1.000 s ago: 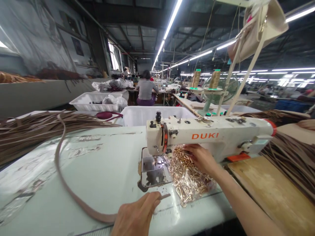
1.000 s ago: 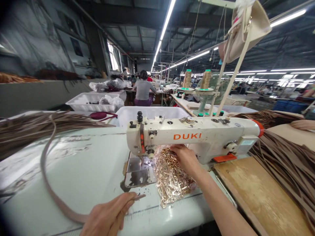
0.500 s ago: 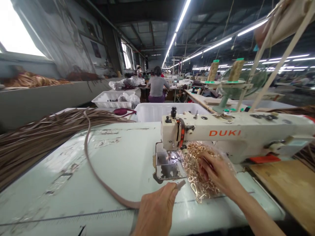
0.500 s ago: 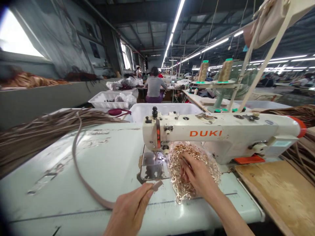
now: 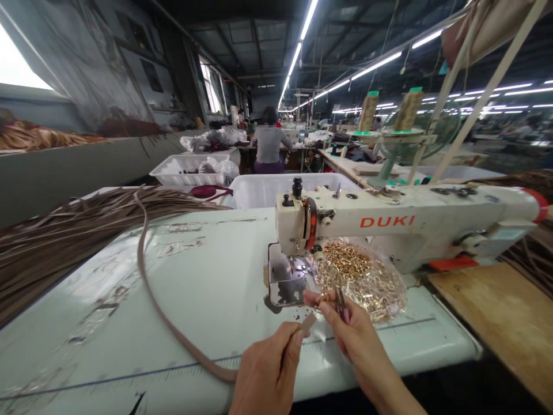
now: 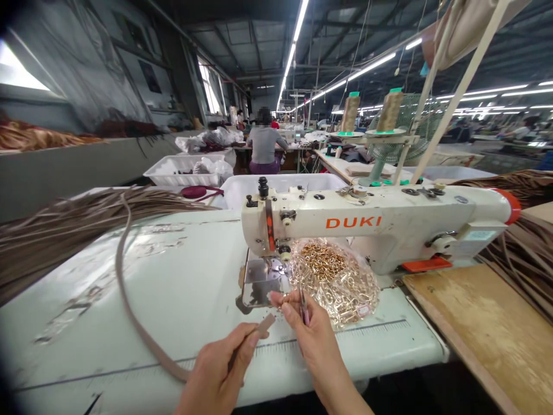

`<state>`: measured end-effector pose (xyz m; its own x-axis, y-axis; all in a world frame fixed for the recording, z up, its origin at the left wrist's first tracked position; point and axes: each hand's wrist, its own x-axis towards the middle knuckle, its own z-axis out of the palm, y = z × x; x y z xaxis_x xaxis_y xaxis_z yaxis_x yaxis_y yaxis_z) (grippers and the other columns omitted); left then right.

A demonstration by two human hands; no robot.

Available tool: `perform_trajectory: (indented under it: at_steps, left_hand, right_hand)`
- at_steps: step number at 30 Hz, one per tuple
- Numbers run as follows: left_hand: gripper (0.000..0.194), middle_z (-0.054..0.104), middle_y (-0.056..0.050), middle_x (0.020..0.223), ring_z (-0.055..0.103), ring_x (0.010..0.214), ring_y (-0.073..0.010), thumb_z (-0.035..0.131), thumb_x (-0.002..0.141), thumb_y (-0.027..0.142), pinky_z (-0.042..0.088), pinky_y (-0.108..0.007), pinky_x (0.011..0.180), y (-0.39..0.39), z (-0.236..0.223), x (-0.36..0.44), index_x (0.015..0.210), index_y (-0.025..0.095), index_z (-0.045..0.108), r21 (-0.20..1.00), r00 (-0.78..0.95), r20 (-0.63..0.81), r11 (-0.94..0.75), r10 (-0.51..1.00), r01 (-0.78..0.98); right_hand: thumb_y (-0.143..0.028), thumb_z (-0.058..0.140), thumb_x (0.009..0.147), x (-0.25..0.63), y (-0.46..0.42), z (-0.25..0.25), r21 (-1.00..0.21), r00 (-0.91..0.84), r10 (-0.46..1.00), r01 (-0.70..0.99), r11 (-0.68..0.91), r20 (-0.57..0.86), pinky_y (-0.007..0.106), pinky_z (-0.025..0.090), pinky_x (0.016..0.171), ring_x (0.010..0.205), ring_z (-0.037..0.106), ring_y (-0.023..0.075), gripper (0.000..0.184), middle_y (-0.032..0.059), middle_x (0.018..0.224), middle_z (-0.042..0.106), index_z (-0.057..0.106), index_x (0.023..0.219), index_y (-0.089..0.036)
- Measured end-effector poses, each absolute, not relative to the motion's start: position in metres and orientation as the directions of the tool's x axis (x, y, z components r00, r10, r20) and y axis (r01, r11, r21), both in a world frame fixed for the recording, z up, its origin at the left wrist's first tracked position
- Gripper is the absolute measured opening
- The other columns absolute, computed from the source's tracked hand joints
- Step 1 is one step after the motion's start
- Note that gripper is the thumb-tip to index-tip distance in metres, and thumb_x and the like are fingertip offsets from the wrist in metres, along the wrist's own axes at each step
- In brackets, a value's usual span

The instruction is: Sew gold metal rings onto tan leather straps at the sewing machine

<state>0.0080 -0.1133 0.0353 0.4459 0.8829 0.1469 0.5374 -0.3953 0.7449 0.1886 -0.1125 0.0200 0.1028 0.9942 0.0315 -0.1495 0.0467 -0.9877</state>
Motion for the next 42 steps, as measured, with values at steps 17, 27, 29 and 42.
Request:
perform_trajectory:
  at_steps: [17, 27, 29, 42]
  left_hand:
    - [0.033, 0.047, 0.005, 0.053, 0.047, 0.043, -0.0125, 0.029, 0.1, 0.038, 0.034, -0.02, 0.047, -0.114, 0.028, 0.013, 0.099, 0.022, 0.058, 0.815, 0.396, 0.105, -0.307, 0.912, 0.491]
    - [0.026, 0.055, 0.003, 0.066, 0.054, 0.058, -0.0136, 0.028, 0.1, 0.03, 0.038, -0.021, 0.057, -0.117, 0.033, 0.01, 0.088, 0.022, 0.05, 0.8, 0.439, 0.097, -0.332, 0.893, 0.499]
    - [0.024, 0.058, 0.002, 0.071, 0.057, 0.063, -0.0141, 0.028, 0.1, 0.029, 0.039, -0.021, 0.061, -0.118, 0.035, 0.01, 0.089, 0.023, 0.05, 0.801, 0.431, 0.108, -0.335, 0.896, 0.496]
    - [0.019, 0.06, 0.008, 0.085, 0.055, 0.077, -0.0109, 0.045, 0.099, 0.027, 0.037, -0.017, 0.072, -0.106, 0.06, -0.02, 0.115, 0.031, 0.053, 0.847, 0.626, 0.031, -0.352, 0.779, 0.397]
  right_hand:
    - [-0.007, 0.056, 0.085, 0.179, -0.133, 0.021, -0.609, 0.021, 0.723, 0.555, 0.566, 0.691, 0.033, 0.051, 0.08, 0.091, 0.063, 0.0199, 0.032, 0.002, 0.099, 0.07, 0.065, 0.108, -0.028]
    - [0.001, 0.047, 0.081, 0.169, -0.14, 0.004, -0.478, -0.058, 0.653, 0.633, 0.609, 0.755, 0.036, 0.051, 0.091, 0.106, 0.061, 0.0212, 0.05, 0.0051, 0.114, 0.066, 0.054, 0.123, -0.026]
    - [-0.001, 0.046, 0.083, 0.166, -0.142, 0.003, -0.49, -0.071, 0.659, 0.61, 0.623, 0.749, 0.037, 0.051, 0.091, 0.109, 0.061, 0.0219, 0.047, 0.0059, 0.116, 0.065, 0.054, 0.123, -0.026]
    - [-0.046, 0.062, 0.086, 0.176, -0.139, 0.017, -0.987, -0.076, 0.996, -0.149, -0.059, -0.048, 0.017, 0.032, 0.037, 0.036, 0.029, 0.0035, 0.025, -0.0026, 0.068, 0.059, 0.056, 0.087, -0.021]
